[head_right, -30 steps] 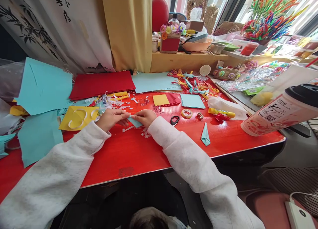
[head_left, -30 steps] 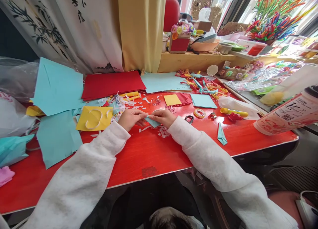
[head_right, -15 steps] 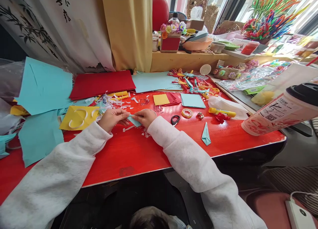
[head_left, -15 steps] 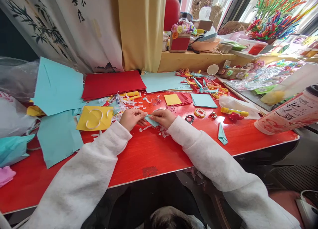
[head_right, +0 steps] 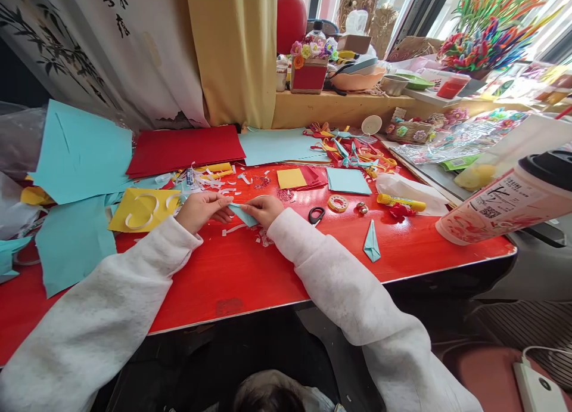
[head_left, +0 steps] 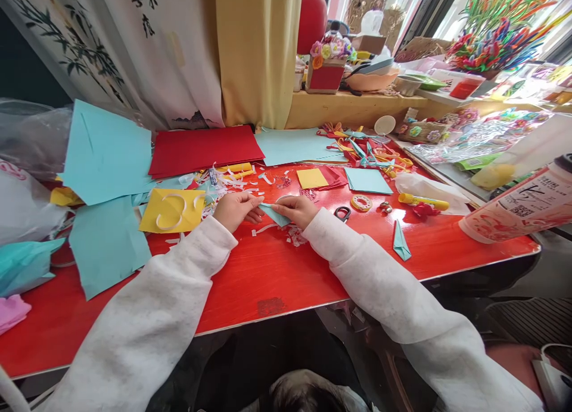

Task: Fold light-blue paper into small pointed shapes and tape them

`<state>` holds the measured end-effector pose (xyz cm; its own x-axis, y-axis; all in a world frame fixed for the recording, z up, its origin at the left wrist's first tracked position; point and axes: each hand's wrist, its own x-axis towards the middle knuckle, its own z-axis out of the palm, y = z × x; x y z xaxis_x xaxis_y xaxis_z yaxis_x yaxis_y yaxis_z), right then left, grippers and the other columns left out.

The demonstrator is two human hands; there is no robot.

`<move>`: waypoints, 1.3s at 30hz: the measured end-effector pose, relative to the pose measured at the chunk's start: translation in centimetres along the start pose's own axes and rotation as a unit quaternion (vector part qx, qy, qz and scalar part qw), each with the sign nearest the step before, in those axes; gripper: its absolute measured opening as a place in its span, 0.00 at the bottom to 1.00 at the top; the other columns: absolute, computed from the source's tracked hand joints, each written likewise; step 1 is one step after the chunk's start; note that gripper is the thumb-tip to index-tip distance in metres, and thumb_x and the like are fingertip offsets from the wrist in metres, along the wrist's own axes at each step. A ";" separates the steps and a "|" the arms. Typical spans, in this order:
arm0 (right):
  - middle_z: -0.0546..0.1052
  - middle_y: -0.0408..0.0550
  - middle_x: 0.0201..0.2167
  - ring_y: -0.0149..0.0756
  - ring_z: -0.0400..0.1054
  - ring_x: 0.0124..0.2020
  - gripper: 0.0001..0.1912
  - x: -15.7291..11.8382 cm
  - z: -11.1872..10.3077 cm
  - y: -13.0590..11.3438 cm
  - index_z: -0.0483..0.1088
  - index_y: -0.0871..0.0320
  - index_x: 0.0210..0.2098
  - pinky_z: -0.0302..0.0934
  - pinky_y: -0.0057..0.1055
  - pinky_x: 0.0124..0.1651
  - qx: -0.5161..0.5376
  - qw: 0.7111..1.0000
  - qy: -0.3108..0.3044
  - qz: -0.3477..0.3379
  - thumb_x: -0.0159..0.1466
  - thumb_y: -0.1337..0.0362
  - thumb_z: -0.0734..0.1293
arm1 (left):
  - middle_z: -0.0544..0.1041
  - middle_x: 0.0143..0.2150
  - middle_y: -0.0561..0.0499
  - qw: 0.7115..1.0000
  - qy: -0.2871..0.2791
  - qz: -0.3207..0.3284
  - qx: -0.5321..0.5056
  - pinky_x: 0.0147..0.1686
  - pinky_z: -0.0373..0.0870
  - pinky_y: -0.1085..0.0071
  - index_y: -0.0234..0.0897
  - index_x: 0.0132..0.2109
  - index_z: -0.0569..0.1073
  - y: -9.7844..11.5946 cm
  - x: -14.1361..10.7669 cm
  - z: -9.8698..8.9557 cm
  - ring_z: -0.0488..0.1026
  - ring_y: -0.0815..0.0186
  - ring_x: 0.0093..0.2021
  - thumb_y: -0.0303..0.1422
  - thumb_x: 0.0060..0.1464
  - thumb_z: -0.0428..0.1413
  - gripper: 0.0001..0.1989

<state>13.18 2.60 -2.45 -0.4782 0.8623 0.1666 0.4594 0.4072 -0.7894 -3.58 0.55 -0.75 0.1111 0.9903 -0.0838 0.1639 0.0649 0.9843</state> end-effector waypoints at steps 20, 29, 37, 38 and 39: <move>0.59 0.40 0.16 0.23 0.51 0.19 0.21 0.0 -0.1 0.0 0.69 0.66 0.24 0.43 0.24 0.21 0.008 1.000 -0.013 -0.003 0.55 0.53 0.58 | 0.73 0.21 0.51 0.999 -0.021 -0.021 -0.034 0.13 0.62 0.77 0.30 0.24 0.68 -0.2 0.0 -0.1 0.66 0.73 0.14 0.38 0.41 0.57 0.12; 0.57 0.40 0.15 0.23 0.49 0.18 0.21 0.0 0.0 0.1 0.68 0.66 0.24 0.43 0.24 0.21 0.018 1.000 -0.004 0.005 0.55 0.52 0.57 | 0.73 0.21 0.48 0.998 -0.012 -0.031 -0.053 0.11 0.61 0.77 0.31 0.25 0.68 0.0 -0.1 -0.3 0.67 0.71 0.15 0.41 0.43 0.54 0.15; 0.61 0.41 0.16 0.24 0.52 0.20 0.20 0.0 0.1 -0.1 0.70 0.65 0.26 0.46 0.24 0.23 -0.004 1.000 0.006 0.017 0.55 0.53 0.58 | 0.73 0.21 0.49 0.999 0.023 -0.016 -0.044 0.12 0.61 0.79 0.30 0.24 0.68 -0.4 0.3 -0.3 0.66 0.73 0.16 0.36 0.42 0.56 0.11; 0.61 0.41 0.17 0.24 0.52 0.20 0.20 0.0 0.1 -0.2 0.70 0.65 0.26 0.46 0.24 0.23 -0.002 1.000 0.011 0.019 0.55 0.53 0.58 | 0.73 0.22 0.49 0.998 0.023 -0.025 -0.055 0.12 0.61 0.79 0.30 0.24 0.67 -0.5 0.3 -0.2 0.66 0.73 0.16 0.36 0.42 0.56 0.11; 0.62 0.41 0.17 0.24 0.53 0.21 0.20 0.0 0.2 -0.2 0.70 0.65 0.26 0.46 0.24 0.23 0.003 1.000 0.014 0.021 0.55 0.53 0.58 | 0.73 0.22 0.49 0.997 0.020 -0.036 -0.067 0.12 0.61 0.79 0.30 0.25 0.67 -0.5 0.3 -0.2 0.66 0.73 0.16 0.35 0.43 0.55 0.11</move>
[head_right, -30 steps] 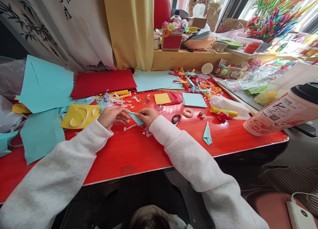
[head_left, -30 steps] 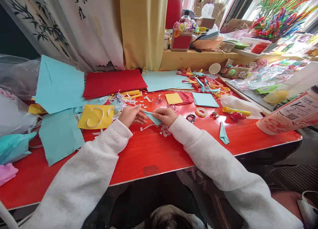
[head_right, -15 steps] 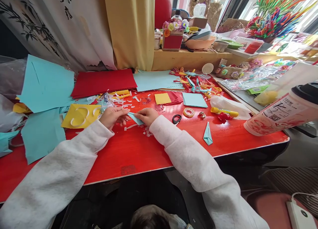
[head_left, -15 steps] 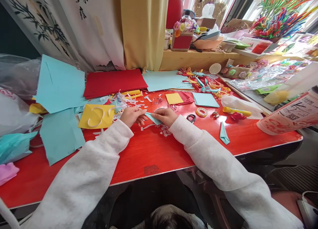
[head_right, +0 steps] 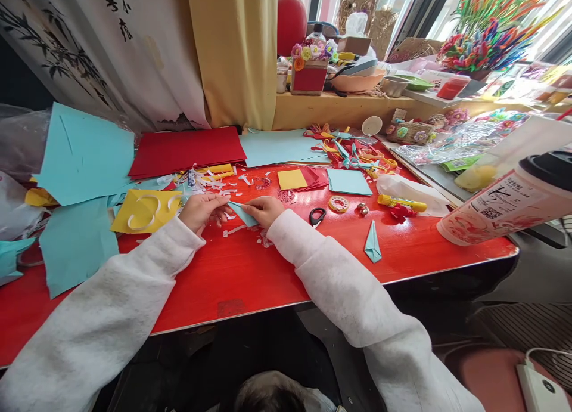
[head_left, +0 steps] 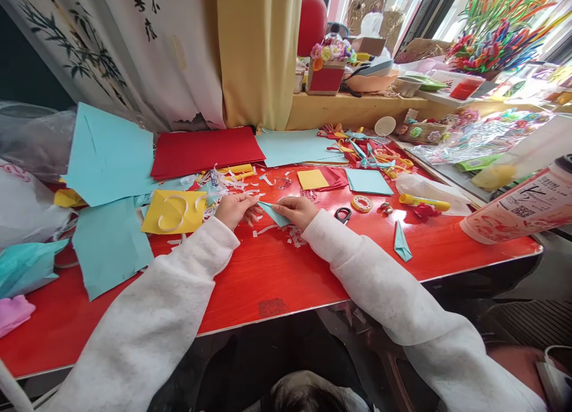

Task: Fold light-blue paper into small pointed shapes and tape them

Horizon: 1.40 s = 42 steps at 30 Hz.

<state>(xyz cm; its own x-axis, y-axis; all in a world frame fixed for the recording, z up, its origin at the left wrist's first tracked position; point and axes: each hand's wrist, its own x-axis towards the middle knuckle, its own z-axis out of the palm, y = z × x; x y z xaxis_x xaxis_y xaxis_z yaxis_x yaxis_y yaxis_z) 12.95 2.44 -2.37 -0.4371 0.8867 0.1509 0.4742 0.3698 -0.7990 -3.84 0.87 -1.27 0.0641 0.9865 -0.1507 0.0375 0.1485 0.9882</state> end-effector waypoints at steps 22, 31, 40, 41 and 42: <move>0.59 0.40 0.15 0.23 0.51 0.19 0.22 -0.1 0.3 0.1 0.69 0.65 0.27 0.46 0.22 0.20 0.032 0.999 0.010 0.006 0.54 0.50 0.58 | 0.68 0.23 0.52 0.996 -0.038 0.073 0.025 0.10 0.60 0.80 0.33 0.28 0.68 -0.1 -0.4 0.9 0.65 0.72 0.21 0.41 0.39 0.57 0.14; 0.62 0.40 0.16 0.25 0.58 0.18 0.20 0.3 0.1 0.2 0.65 0.64 0.25 0.53 0.23 0.20 0.215 0.972 -0.046 0.079 0.49 0.49 0.63 | 0.67 0.20 0.54 0.996 -0.013 0.083 0.004 0.12 0.63 0.78 0.31 0.27 0.68 -0.3 0.0 0.2 0.63 0.74 0.17 0.35 0.36 0.60 0.12; 0.68 0.42 0.15 0.30 0.64 0.16 0.16 -0.2 0.3 -0.2 0.62 0.61 0.27 0.58 0.28 0.20 0.208 0.973 -0.042 0.091 0.54 0.52 0.59 | 0.67 0.20 0.55 0.997 -0.009 0.081 0.003 0.13 0.63 0.78 0.31 0.27 0.69 -0.3 0.0 0.3 0.63 0.74 0.17 0.35 0.36 0.59 0.12; 0.68 0.43 0.15 0.30 0.64 0.17 0.16 -0.2 0.3 -0.2 0.62 0.61 0.27 0.58 0.28 0.20 0.210 0.972 -0.048 0.089 0.54 0.52 0.59 | 0.67 0.20 0.55 0.997 -0.009 0.081 0.001 0.13 0.63 0.78 0.31 0.27 0.69 -0.3 0.1 0.2 0.63 0.74 0.17 0.35 0.36 0.60 0.12; 0.68 0.43 0.16 0.30 0.64 0.17 0.17 -0.1 0.2 -0.1 0.63 0.62 0.28 0.58 0.28 0.21 0.211 0.972 -0.056 0.083 0.54 0.52 0.59 | 0.66 0.19 0.55 0.996 -0.008 0.083 -0.001 0.13 0.63 0.78 0.32 0.27 0.69 -0.3 0.1 0.2 0.63 0.75 0.17 0.35 0.35 0.60 0.12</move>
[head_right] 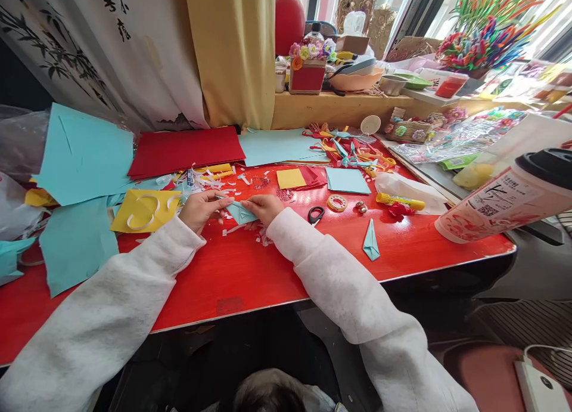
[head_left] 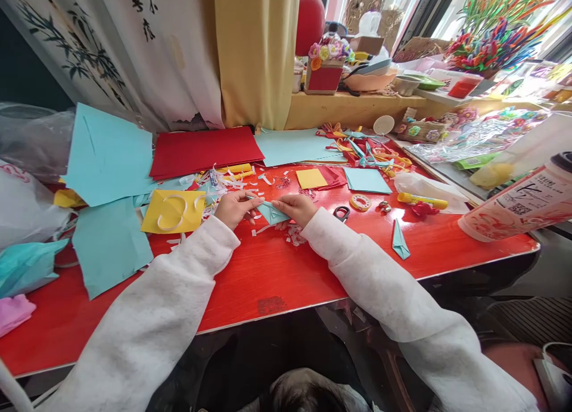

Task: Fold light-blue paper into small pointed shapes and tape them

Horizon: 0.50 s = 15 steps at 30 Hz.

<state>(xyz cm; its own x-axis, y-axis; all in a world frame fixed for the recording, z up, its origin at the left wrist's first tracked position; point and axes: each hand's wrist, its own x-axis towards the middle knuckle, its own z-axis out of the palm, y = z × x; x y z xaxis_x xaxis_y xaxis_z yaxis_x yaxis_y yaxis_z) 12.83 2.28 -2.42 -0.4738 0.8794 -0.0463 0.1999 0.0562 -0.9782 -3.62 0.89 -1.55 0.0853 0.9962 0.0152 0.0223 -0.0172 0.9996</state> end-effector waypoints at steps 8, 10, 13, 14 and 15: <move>0.67 0.42 0.18 0.26 0.60 0.23 0.15 0.0 -0.6 -0.4 0.69 0.65 0.24 0.54 0.24 0.25 -0.122 0.989 -0.031 -0.079 0.47 0.57 0.67 | 0.66 0.22 0.56 0.996 0.038 0.075 -0.010 0.13 0.61 0.79 0.33 0.33 0.68 0.3 0.0 0.2 0.62 0.75 0.17 0.37 0.39 0.58 0.14; 0.67 0.41 0.17 0.26 0.60 0.21 0.14 -0.2 -0.3 -0.7 0.69 0.65 0.25 0.54 0.24 0.24 -0.078 0.996 -0.010 -0.045 0.47 0.58 0.67 | 0.67 0.24 0.54 0.996 0.041 0.081 0.012 0.14 0.63 0.79 0.33 0.36 0.67 0.6 -0.3 0.4 0.64 0.74 0.20 0.40 0.41 0.56 0.16; 0.65 0.39 0.14 0.24 0.59 0.16 0.13 -0.4 0.2 -1.3 0.66 0.64 0.25 0.55 0.23 0.19 0.036 0.998 0.046 0.016 0.47 0.61 0.68 | 0.68 0.29 0.52 0.997 0.006 0.067 0.043 0.20 0.68 0.76 0.33 0.41 0.66 1.0 -0.6 0.8 0.68 0.71 0.25 0.40 0.41 0.56 0.20; 0.65 0.38 0.13 0.23 0.59 0.15 0.12 -0.4 0.2 -1.5 0.64 0.64 0.25 0.56 0.23 0.19 0.072 0.995 0.061 0.025 0.47 0.62 0.68 | 0.69 0.31 0.51 0.997 -0.015 0.060 0.048 0.22 0.70 0.74 0.34 0.43 0.65 1.0 -0.7 0.9 0.68 0.71 0.26 0.39 0.40 0.57 0.22; 0.65 0.37 0.13 0.24 0.60 0.14 0.12 -0.4 0.3 -1.6 0.62 0.63 0.25 0.57 0.22 0.18 0.105 0.992 0.071 0.028 0.46 0.63 0.68 | 0.69 0.32 0.51 0.997 -0.033 0.057 0.050 0.24 0.70 0.72 0.34 0.45 0.64 1.0 -0.8 1.0 0.69 0.71 0.26 0.37 0.39 0.58 0.24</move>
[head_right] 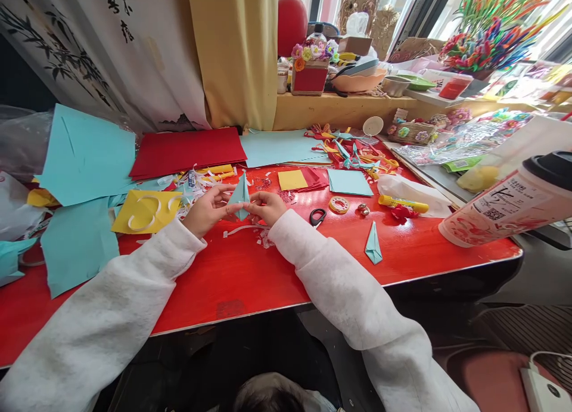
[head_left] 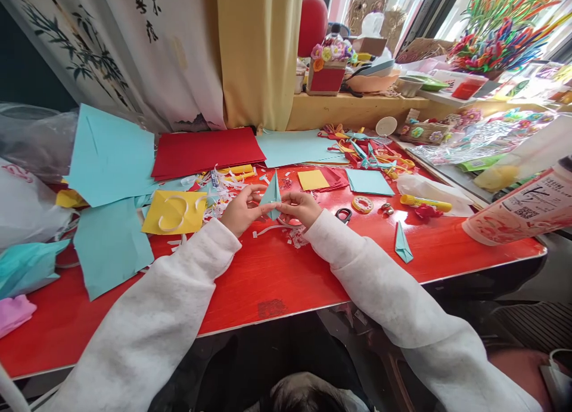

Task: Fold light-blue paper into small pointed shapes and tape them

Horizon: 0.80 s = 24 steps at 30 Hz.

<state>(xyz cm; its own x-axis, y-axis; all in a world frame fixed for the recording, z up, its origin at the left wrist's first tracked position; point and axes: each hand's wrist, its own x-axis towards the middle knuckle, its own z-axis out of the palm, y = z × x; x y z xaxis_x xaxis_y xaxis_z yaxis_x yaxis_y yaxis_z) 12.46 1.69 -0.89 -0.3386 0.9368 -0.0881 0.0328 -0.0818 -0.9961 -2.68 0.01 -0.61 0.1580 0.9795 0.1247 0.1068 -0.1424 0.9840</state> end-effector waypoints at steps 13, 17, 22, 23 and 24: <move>0.70 0.42 0.16 0.30 0.69 0.19 0.11 0.2 -0.3 0.1 0.60 0.63 0.22 0.64 0.22 0.20 0.088 0.996 -0.035 0.005 0.50 0.64 0.67 | 0.70 0.35 0.50 1.000 -0.028 0.009 -0.007 0.31 0.69 0.73 0.34 0.51 0.63 -0.2 -0.2 0.2 0.68 0.70 0.32 0.33 0.42 0.56 0.27; 0.71 0.41 0.14 0.28 0.68 0.17 0.15 0.3 -0.1 0.4 0.58 0.62 0.21 0.64 0.23 0.19 0.080 0.995 -0.053 0.005 0.47 0.61 0.69 | 0.70 0.31 0.52 1.000 -0.025 -0.007 -0.005 0.25 0.69 0.73 0.31 0.52 0.61 0.0 -0.3 0.6 0.68 0.71 0.25 0.31 0.39 0.57 0.30; 0.72 0.41 0.16 0.28 0.68 0.17 0.15 0.2 -0.5 0.1 0.62 0.61 0.29 0.65 0.23 0.21 0.089 0.991 -0.098 -0.013 0.48 0.57 0.67 | 0.67 0.25 0.55 0.999 -0.046 0.000 -0.002 0.19 0.66 0.76 0.31 0.51 0.62 0.4 -0.3 0.2 0.65 0.75 0.18 0.29 0.40 0.56 0.28; 0.72 0.41 0.17 0.29 0.69 0.18 0.15 0.2 -0.5 0.1 0.62 0.62 0.29 0.65 0.24 0.21 0.093 0.990 -0.102 -0.013 0.49 0.57 0.66 | 0.67 0.24 0.56 0.999 -0.051 0.003 0.002 0.19 0.65 0.76 0.32 0.51 0.63 0.4 -0.3 0.1 0.64 0.75 0.18 0.29 0.40 0.56 0.27; 0.72 0.42 0.17 0.29 0.69 0.18 0.14 0.2 -0.6 0.0 0.62 0.62 0.28 0.65 0.24 0.20 0.095 0.990 -0.101 -0.012 0.50 0.57 0.66 | 0.66 0.24 0.56 0.998 -0.056 0.004 0.008 0.19 0.65 0.77 0.32 0.51 0.63 0.5 -0.3 0.1 0.64 0.76 0.17 0.29 0.40 0.56 0.27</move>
<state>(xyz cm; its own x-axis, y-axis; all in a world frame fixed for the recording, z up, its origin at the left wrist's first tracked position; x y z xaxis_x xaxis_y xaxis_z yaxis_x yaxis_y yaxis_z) 12.90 2.09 -0.96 -0.5185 0.8539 -0.0445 -0.1484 -0.1411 -0.9788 -2.62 -0.36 -0.20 0.2678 0.9564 0.1165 0.1199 -0.1531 0.9809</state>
